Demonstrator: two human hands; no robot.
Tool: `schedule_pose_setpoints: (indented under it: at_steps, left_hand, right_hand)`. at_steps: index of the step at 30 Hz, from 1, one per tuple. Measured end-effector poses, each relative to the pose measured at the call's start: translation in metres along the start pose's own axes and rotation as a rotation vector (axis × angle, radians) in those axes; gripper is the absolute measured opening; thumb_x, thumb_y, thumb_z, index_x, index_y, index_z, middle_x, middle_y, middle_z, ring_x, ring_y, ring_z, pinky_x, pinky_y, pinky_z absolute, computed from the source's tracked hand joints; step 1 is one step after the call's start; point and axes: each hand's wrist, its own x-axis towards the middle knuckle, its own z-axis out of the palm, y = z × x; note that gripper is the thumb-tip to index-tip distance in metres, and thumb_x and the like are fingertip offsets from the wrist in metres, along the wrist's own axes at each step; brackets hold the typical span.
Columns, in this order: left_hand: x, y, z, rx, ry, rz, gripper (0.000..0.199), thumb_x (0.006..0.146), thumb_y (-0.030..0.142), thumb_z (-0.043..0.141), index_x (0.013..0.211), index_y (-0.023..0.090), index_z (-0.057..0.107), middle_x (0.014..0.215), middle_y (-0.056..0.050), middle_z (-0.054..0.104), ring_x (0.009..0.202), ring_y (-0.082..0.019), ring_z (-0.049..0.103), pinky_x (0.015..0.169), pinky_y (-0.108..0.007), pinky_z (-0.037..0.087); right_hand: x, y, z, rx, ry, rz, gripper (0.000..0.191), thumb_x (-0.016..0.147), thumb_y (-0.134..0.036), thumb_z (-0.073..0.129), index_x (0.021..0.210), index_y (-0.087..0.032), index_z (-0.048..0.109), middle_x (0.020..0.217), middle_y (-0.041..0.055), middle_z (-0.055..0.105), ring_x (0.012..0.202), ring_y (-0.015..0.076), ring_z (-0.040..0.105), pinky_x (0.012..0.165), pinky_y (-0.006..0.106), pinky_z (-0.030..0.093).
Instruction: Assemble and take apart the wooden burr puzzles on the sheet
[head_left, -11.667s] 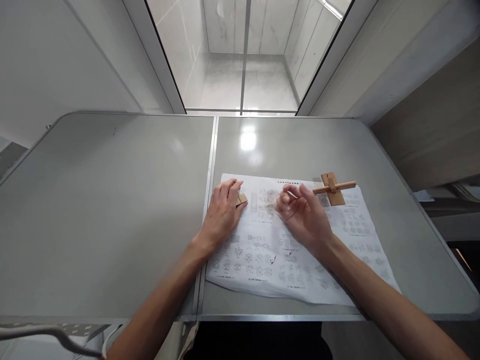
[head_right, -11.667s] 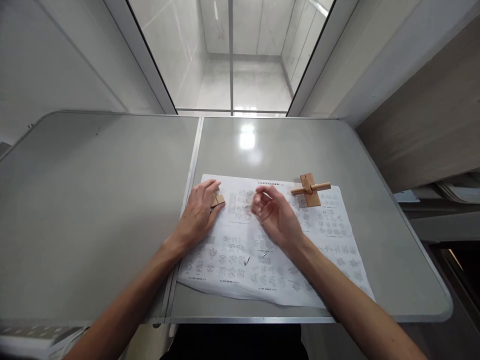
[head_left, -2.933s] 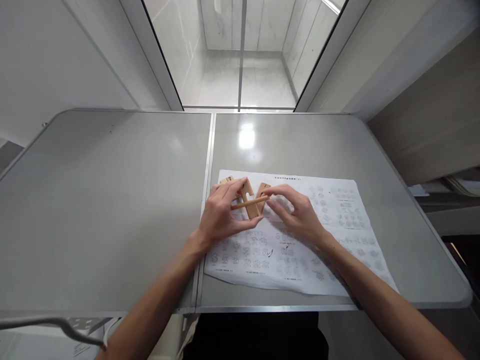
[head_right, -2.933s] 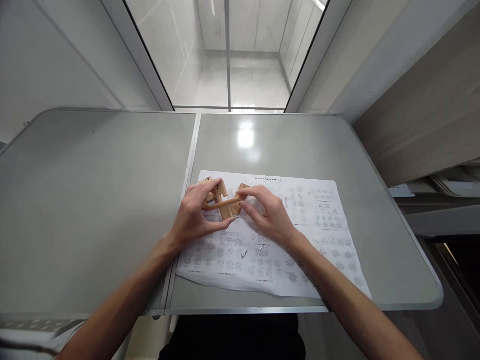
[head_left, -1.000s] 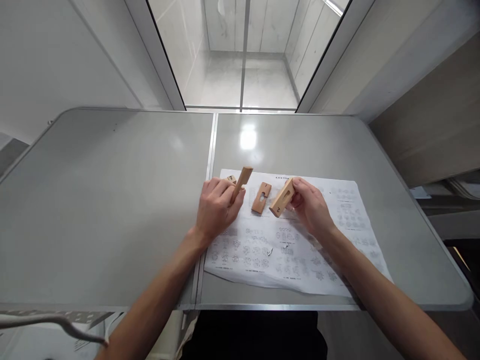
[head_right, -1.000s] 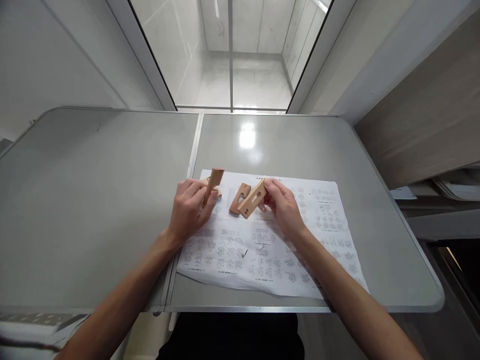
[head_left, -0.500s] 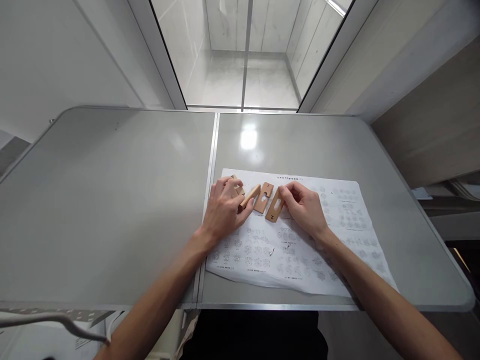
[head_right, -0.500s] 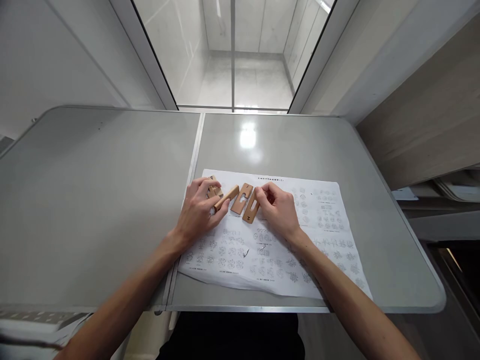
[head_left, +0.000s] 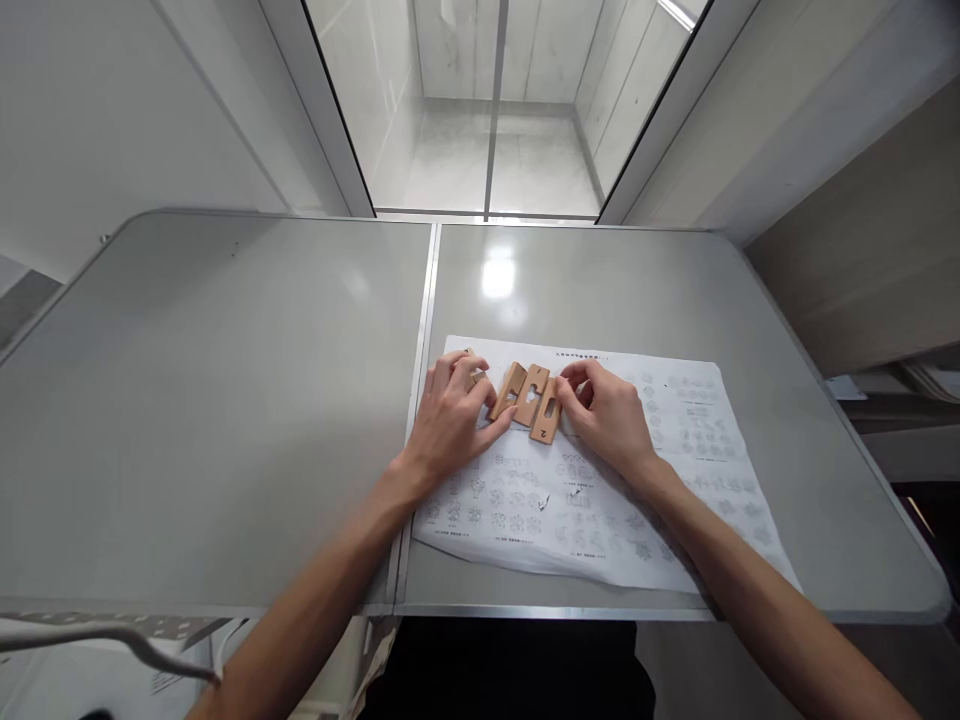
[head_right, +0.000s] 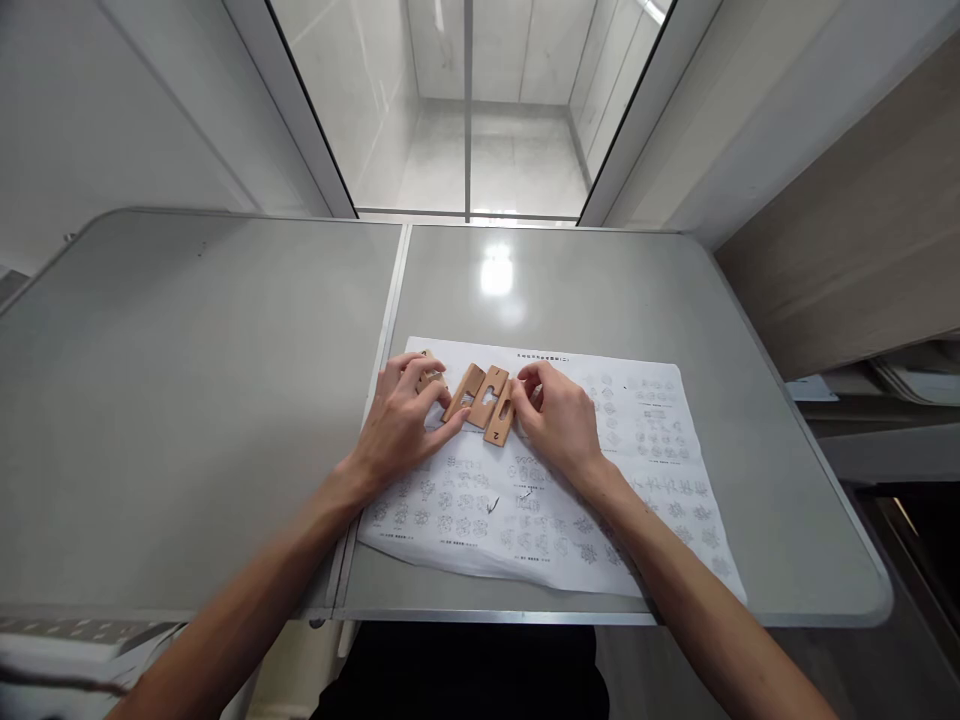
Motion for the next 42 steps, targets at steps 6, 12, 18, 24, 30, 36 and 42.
schedule_pose_setpoints:
  at_steps: [6, 12, 18, 24, 30, 36, 42]
  left_hand:
    - [0.001, 0.001, -0.001, 0.004, -0.003, 0.017, 0.023, 0.098, 0.033, 0.075, 0.082, 0.020, 0.063, 0.125, -0.013, 0.068, 0.137, -0.035, 0.055, 0.110, -0.053, 0.051]
    - [0.000, 0.000, 0.000, 0.008, -0.012, 0.003, 0.023, 0.097, 0.033, 0.075, 0.081, 0.021, 0.063, 0.122, -0.013, 0.068, 0.137, -0.036, 0.054, 0.111, -0.055, 0.050]
    - [-0.001, -0.002, 0.002, 0.014, -0.028, 0.000, 0.018, 0.100, 0.036, 0.071, 0.090, 0.021, 0.066, 0.125, -0.014, 0.068, 0.139, -0.036, 0.053, 0.113, -0.055, 0.049]
    - [-0.001, -0.002, 0.003, 0.012, -0.037, -0.004, 0.020, 0.099, 0.040, 0.071, 0.104, 0.021, 0.069, 0.136, -0.016, 0.066, 0.144, -0.038, 0.049, 0.118, -0.058, 0.045]
    - [-0.003, -0.004, 0.007, 0.014, -0.036, 0.014, 0.022, 0.101, 0.043, 0.068, 0.106, 0.021, 0.068, 0.140, -0.016, 0.064, 0.148, -0.037, 0.046, 0.120, -0.057, 0.042]
    - [-0.003, 0.002, 0.003, 0.063, -0.048, 0.062, 0.022, 0.101, 0.038, 0.065, 0.104, 0.018, 0.070, 0.142, -0.019, 0.063, 0.149, -0.040, 0.045, 0.121, -0.061, 0.041]
    - [-0.015, 0.008, -0.010, 0.128, -0.081, 0.093, 0.023, 0.103, 0.036, 0.061, 0.107, 0.016, 0.072, 0.145, -0.021, 0.061, 0.151, -0.042, 0.042, 0.123, -0.061, 0.039]
  right_hand:
    - [0.000, 0.003, 0.008, -0.171, 0.048, -0.073, 0.020, 0.103, -0.038, 0.055, 0.100, -0.022, 0.067, 0.092, 0.0061, 0.075, 0.071, 0.0202, 0.066, 0.062, 0.032, 0.043]
    - [0.000, 0.006, 0.009, -0.130, 0.044, -0.165, 0.028, 0.107, -0.038, 0.053, 0.124, -0.023, 0.068, 0.139, 0.0121, 0.070, 0.061, 0.0141, 0.062, 0.061, 0.034, 0.050]
    - [0.000, 0.003, 0.006, -0.067, -0.084, -0.266, 0.034, 0.113, -0.033, 0.045, 0.139, -0.028, 0.066, 0.146, 0.0086, 0.072, 0.095, 0.0237, 0.076, 0.082, 0.039, 0.059]
    - [-0.001, 0.004, 0.007, -0.063, -0.094, -0.279, 0.031, 0.113, -0.037, 0.047, 0.132, -0.027, 0.069, 0.141, 0.0097, 0.072, 0.099, 0.0244, 0.075, 0.074, 0.036, 0.056]
    - [0.001, 0.009, 0.012, -0.140, -0.059, -0.308, 0.031, 0.113, -0.037, 0.046, 0.130, -0.023, 0.068, 0.135, 0.0109, 0.071, 0.080, 0.0203, 0.070, 0.066, 0.034, 0.050]
    - [-0.003, 0.004, 0.012, -0.267, -0.072, -0.283, 0.034, 0.112, -0.034, 0.042, 0.129, -0.021, 0.068, 0.132, 0.0136, 0.068, 0.074, 0.0205, 0.066, 0.061, 0.033, 0.045]
    - [-0.010, -0.012, 0.001, -0.103, -0.184, -0.126, 0.027, 0.108, -0.029, 0.050, 0.119, -0.020, 0.074, 0.126, 0.0150, 0.068, 0.085, 0.0243, 0.071, 0.078, 0.040, 0.055]
